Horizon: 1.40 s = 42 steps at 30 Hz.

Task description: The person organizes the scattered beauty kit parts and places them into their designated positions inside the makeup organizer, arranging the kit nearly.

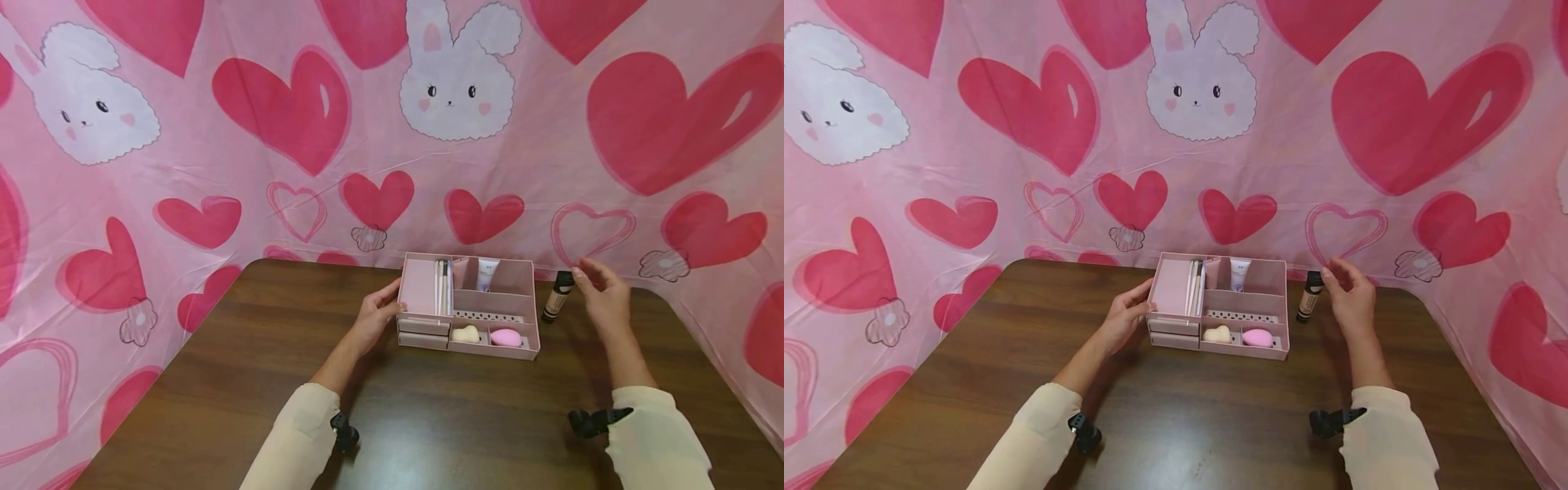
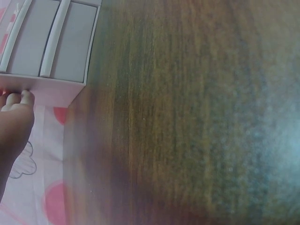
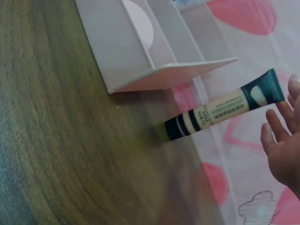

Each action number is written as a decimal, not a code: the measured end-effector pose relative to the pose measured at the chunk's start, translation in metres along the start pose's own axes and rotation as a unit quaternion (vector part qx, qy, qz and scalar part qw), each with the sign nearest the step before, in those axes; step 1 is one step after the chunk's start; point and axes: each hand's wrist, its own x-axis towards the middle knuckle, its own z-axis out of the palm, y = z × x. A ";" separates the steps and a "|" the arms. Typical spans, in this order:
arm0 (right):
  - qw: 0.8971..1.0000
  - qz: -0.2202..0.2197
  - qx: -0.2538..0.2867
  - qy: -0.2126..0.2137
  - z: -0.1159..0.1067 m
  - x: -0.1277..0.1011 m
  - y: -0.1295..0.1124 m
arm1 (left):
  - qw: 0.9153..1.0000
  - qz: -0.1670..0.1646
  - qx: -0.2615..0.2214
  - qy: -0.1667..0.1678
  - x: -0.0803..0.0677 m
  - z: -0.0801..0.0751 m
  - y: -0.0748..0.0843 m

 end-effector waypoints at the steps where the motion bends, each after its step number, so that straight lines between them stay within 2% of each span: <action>1: 1.000 0.011 0.006 -0.011 -0.001 0.001 0.002 | 1.000 0.001 0.001 -0.002 0.000 0.000 0.000; 3: 0.999 0.026 0.015 -0.037 -0.003 0.001 0.005 | 1.000 0.003 0.002 -0.004 0.000 0.000 0.000; 5: 0.998 0.026 0.015 -0.064 -0.004 0.001 0.007 | 1.000 0.005 0.001 -0.006 0.000 0.000 0.000; 8: 0.995 0.023 0.044 -0.092 -0.005 0.001 0.010 | 1.000 0.007 -0.002 -0.008 0.000 0.000 0.000; 13: 0.990 0.036 0.091 -0.100 -0.003 0.004 0.015 | 1.000 0.010 -0.005 -0.009 0.000 0.000 0.000; 19: 0.994 0.042 0.067 -0.080 -0.002 0.004 0.014 | 1.000 0.008 -0.005 -0.008 0.000 0.000 0.000; 28: 0.999 0.041 0.004 -0.016 0.004 0.001 0.011 | 1.000 0.007 -0.003 -0.005 0.000 0.000 0.000; 42: 0.999 0.014 -0.015 0.027 0.009 0.000 0.014 | 1.000 0.008 0.000 -0.002 0.000 0.001 0.000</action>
